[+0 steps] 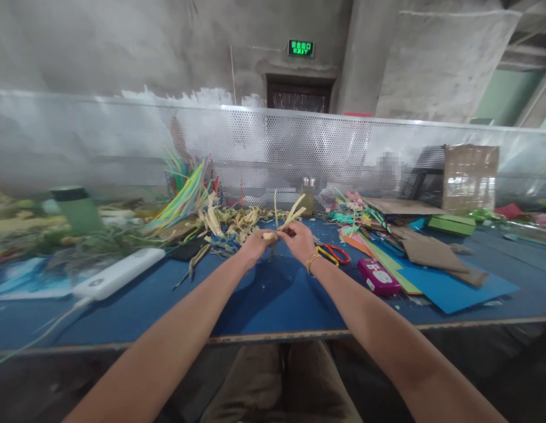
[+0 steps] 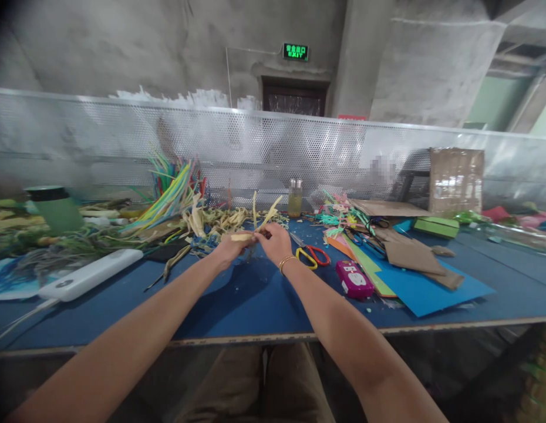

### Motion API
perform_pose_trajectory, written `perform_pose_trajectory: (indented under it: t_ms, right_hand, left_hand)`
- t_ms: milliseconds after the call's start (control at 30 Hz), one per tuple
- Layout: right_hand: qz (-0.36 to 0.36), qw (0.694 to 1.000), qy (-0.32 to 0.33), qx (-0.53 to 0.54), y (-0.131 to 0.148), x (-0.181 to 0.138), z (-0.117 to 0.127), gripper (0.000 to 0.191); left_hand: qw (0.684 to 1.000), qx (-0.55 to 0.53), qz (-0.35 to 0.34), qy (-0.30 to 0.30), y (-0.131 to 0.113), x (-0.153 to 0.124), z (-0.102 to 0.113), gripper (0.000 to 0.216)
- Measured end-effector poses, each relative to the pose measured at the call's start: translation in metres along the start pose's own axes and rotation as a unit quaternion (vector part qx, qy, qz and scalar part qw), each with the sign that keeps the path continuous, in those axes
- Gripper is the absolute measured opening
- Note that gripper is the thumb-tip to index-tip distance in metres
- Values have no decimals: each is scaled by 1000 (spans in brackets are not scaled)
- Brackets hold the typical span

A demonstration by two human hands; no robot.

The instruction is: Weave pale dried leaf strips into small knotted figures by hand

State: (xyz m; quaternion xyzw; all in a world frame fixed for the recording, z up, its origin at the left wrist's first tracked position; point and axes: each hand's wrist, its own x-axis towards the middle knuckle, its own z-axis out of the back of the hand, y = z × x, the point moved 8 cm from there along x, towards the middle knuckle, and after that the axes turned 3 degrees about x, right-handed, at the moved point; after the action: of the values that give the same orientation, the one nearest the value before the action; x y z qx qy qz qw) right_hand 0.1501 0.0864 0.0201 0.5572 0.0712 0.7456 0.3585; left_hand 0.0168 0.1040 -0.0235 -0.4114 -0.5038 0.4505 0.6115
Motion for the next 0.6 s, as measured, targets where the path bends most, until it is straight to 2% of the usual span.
perform_pose_trajectory:
  t_ms: [200, 400, 500, 600]
  right_hand:
    - [51, 995, 19, -88, 11, 0, 0, 17]
    - [123, 972, 63, -191, 32, -2, -5, 22]
    - [124, 966, 77, -214, 34, -2, -10, 27]
    - [100, 967, 81, -218, 26, -2, -13, 28]
  left_hand:
    - [998, -39, 29, 28, 10, 6, -4, 26]
    - [990, -137, 40, -13, 13, 11, 4, 21]
    - [990, -136, 17, -44, 10, 11, 8, 17]
    - [994, -103, 0, -40, 8, 10, 7, 15]
